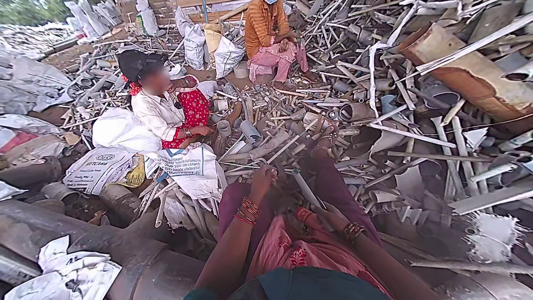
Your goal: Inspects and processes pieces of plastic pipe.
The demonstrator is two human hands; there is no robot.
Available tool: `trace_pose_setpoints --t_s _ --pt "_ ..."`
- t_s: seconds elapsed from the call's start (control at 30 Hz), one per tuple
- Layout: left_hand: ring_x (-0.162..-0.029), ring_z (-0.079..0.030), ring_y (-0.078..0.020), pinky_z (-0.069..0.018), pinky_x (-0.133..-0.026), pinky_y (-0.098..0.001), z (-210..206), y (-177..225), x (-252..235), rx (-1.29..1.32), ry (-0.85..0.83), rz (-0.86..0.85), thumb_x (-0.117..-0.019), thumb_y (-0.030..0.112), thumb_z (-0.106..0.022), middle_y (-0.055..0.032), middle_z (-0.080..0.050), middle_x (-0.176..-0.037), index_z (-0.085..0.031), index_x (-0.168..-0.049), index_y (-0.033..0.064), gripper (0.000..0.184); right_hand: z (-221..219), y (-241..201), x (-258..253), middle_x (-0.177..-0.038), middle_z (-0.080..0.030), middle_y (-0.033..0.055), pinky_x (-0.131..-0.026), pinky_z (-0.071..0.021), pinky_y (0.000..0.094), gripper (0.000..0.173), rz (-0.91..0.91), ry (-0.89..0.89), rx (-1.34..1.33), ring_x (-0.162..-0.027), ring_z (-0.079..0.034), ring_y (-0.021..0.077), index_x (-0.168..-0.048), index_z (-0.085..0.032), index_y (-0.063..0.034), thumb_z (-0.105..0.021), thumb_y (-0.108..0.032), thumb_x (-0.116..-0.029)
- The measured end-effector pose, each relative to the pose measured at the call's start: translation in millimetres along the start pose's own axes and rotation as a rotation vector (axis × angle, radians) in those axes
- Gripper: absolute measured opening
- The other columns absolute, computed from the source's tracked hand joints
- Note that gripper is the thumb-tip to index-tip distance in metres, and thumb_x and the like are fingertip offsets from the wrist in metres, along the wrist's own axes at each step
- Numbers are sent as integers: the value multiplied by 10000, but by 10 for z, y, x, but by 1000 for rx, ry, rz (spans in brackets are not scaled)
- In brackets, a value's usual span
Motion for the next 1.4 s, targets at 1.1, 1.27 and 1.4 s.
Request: trace_pose_setpoints --t_s 1.1,1.27,1.4 --pt "-1057 -669 -255 -527 -951 -410 9 -77 -72 -83 -59 -6 -1065 90 -493 -199 -664 -1236 -651 -1285 -6 288 -2 -25 9 -702 -595 45 -569 -511 287 310 -25 -1 2 -566 -581 128 -1287 -558 -25 -536 -258 -1084" --pt "-883 -657 -162 -542 -813 -328 3 -73 -51 -32 -54 -31 -1007 40 -585 -158 -679 -1142 -631 -1271 -9 272 0 -17 13 -706 -597 41 -577 -515 289 321 -24 1 1 -572 -585 126 -1299 -555 -30 -542 -266 -1081" --pt "-829 -656 -145 -548 -765 -308 0 -80 -49 25 -48 -36 -1004 39 -591 -165 -675 -1140 -563 -1352 -14 353 -1 -15 12 -714 -603 42 -583 -513 285 325 -15 8 5 -578 -585 123 -1293 -559 -25 -549 -268 -1078"
Point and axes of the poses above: each hand's wrist, its own x-axis away from the middle knuckle, its own z-axis out of the back of the hand, y = z × x, the point moved 1 cm from there along -x, towards the middle knuckle
